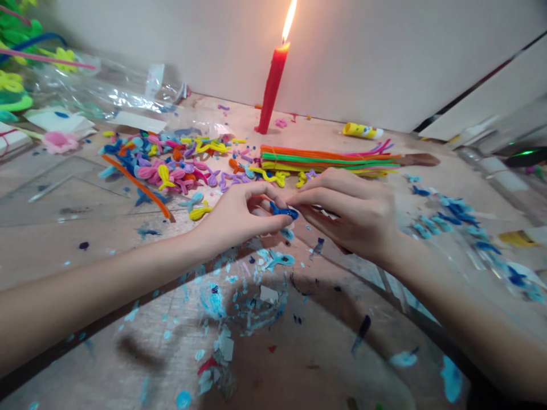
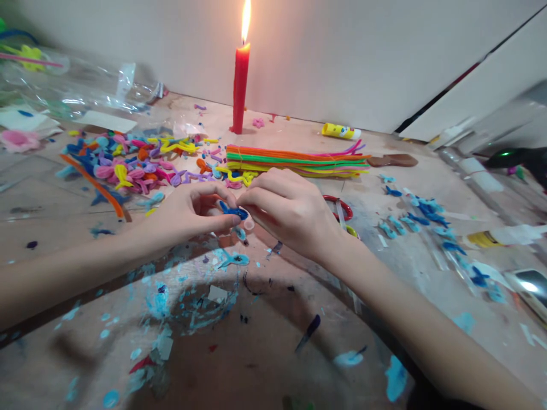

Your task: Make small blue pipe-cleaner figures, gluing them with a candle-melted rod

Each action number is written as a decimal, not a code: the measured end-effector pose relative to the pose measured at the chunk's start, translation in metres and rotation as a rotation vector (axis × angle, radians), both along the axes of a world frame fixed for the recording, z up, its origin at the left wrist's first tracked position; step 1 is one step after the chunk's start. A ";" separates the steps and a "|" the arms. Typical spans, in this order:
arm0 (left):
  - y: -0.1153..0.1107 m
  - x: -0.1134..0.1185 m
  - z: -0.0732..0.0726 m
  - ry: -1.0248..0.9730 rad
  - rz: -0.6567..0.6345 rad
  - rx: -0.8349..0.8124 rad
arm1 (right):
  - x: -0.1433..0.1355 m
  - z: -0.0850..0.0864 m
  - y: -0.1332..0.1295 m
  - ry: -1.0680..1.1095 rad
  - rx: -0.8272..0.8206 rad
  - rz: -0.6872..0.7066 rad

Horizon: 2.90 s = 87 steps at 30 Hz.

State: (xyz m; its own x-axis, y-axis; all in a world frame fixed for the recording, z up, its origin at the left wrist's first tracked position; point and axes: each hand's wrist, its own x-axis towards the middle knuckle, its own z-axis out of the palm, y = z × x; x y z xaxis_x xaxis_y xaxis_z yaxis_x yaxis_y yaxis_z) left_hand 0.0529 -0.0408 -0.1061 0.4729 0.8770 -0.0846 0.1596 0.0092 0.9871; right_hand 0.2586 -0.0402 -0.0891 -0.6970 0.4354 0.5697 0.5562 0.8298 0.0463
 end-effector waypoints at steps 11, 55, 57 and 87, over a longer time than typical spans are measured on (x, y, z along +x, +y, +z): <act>-0.002 -0.001 0.002 -0.031 0.006 -0.076 | 0.000 -0.001 0.001 0.030 -0.008 0.019; -0.006 -0.005 0.000 -0.049 0.100 -0.052 | 0.012 -0.005 -0.033 -0.031 0.048 -0.271; -0.005 -0.006 -0.002 -0.075 0.088 -0.045 | 0.009 -0.012 -0.036 -0.088 -0.035 -0.250; -0.003 -0.005 -0.010 -0.049 0.075 0.053 | -0.004 -0.004 -0.029 0.064 -0.119 -0.133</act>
